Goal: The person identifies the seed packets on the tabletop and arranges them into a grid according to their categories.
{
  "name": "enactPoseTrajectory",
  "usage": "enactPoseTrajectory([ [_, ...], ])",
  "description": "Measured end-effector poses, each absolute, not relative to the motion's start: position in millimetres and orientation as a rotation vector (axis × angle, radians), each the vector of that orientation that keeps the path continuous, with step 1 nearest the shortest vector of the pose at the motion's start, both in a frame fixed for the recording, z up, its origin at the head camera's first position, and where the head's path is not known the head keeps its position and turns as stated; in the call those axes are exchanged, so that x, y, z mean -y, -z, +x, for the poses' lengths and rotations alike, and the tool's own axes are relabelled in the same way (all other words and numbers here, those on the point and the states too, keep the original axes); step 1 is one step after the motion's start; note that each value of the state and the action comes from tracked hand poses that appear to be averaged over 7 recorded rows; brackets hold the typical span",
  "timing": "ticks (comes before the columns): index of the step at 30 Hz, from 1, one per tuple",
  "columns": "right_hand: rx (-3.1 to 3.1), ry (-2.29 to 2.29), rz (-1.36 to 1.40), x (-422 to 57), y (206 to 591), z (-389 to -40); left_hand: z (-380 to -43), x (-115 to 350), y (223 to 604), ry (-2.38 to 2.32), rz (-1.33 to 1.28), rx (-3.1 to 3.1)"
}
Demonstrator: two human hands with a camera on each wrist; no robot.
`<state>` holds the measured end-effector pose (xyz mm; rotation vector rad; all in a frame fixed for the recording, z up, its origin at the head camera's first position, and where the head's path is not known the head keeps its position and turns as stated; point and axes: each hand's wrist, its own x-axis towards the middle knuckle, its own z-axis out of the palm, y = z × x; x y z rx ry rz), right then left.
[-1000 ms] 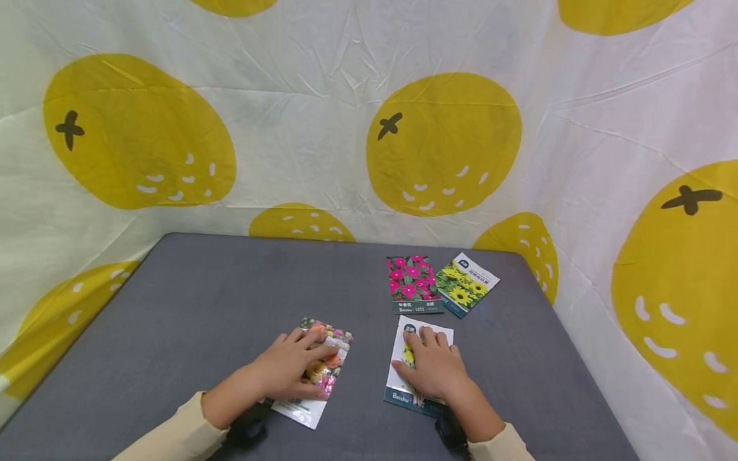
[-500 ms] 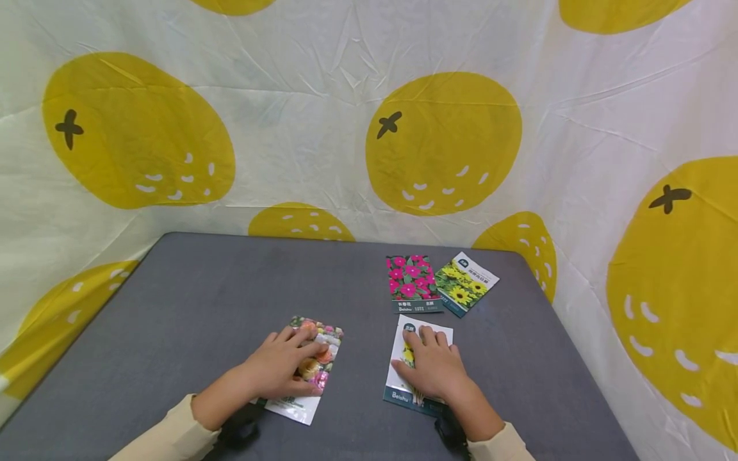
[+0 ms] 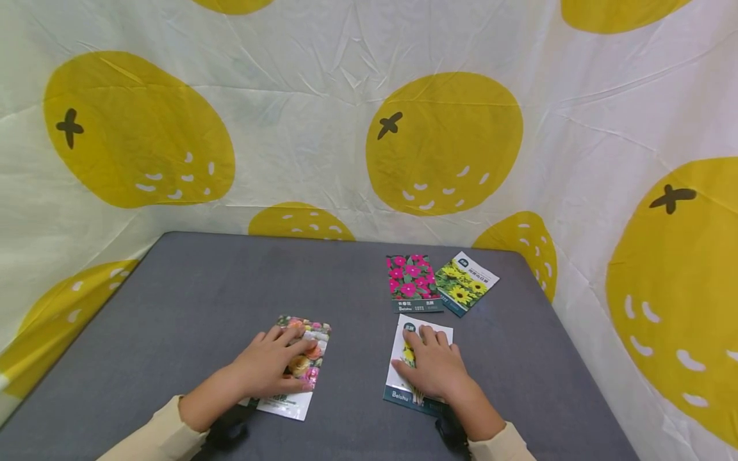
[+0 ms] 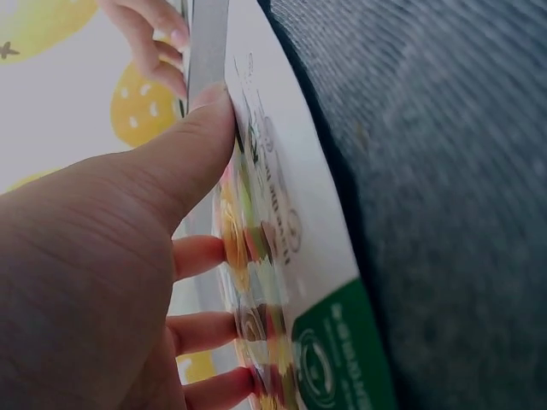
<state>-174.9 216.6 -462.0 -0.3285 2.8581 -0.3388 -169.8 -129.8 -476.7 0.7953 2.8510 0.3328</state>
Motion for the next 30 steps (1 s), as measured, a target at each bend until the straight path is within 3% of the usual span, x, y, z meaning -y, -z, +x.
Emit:
enactPoseTrajectory([
  [30,-2.883,0.346,-0.351,-222,468,-175,-172,149,479,-0.322,0.706,-2.88],
])
